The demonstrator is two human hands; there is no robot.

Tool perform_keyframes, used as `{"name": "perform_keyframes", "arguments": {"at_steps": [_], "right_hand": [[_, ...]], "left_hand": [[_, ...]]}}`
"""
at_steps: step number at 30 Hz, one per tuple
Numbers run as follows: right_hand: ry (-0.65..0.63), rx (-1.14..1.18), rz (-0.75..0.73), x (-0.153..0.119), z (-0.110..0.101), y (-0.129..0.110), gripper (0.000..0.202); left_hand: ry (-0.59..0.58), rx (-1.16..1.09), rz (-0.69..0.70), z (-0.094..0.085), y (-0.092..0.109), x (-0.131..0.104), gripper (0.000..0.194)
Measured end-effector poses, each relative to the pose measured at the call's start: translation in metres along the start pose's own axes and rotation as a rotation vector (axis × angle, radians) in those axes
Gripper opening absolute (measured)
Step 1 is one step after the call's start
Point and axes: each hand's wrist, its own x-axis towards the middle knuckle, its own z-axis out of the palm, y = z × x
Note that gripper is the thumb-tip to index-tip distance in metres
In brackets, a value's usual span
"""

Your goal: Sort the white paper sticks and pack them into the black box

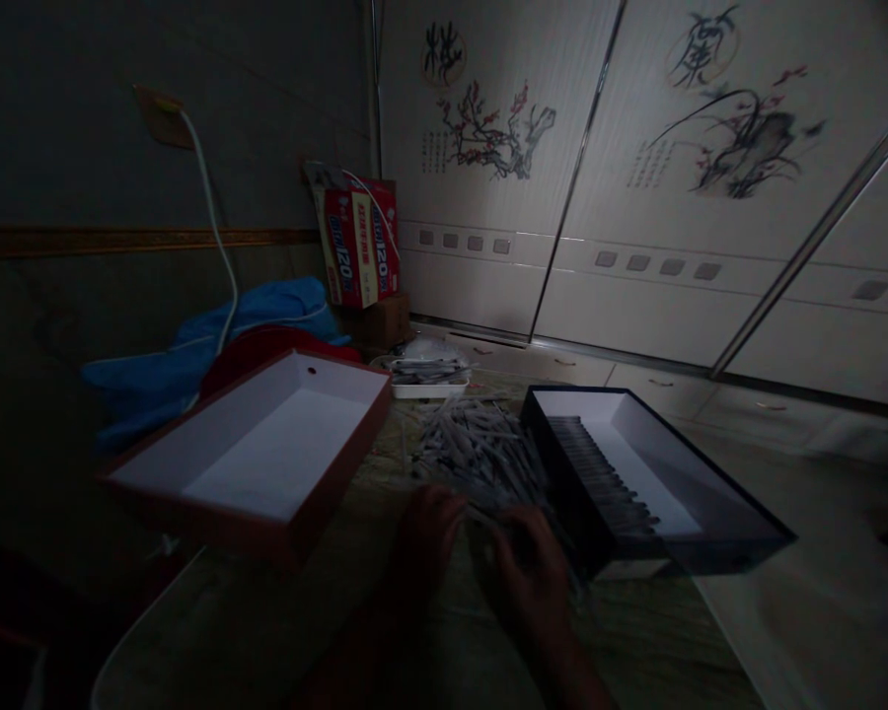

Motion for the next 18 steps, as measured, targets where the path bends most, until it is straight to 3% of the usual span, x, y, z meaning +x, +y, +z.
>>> {"name": "perform_keyframes", "arguments": {"at_steps": [4,9,13,18], "right_hand": [[0.106,0.08,0.24,0.001,-0.01,0.004,0.015],[0.129,0.143,0.355,0.002,-0.018,0.011,0.016],[0.081,0.122,0.293,0.003,-0.021,0.008,0.014],[-0.017,-0.003,0.022,0.0,-0.022,0.0,0.013]], "left_hand": [[0.04,-0.102,-0.105,-0.004,0.002,0.005,0.018],[0.255,-0.396,-0.558,-0.02,0.003,0.017,0.014],[0.286,-0.817,-0.765,-0.024,-0.003,0.02,0.025],[0.332,-1.114,-0.891,-0.018,-0.013,0.019,0.027]]}}
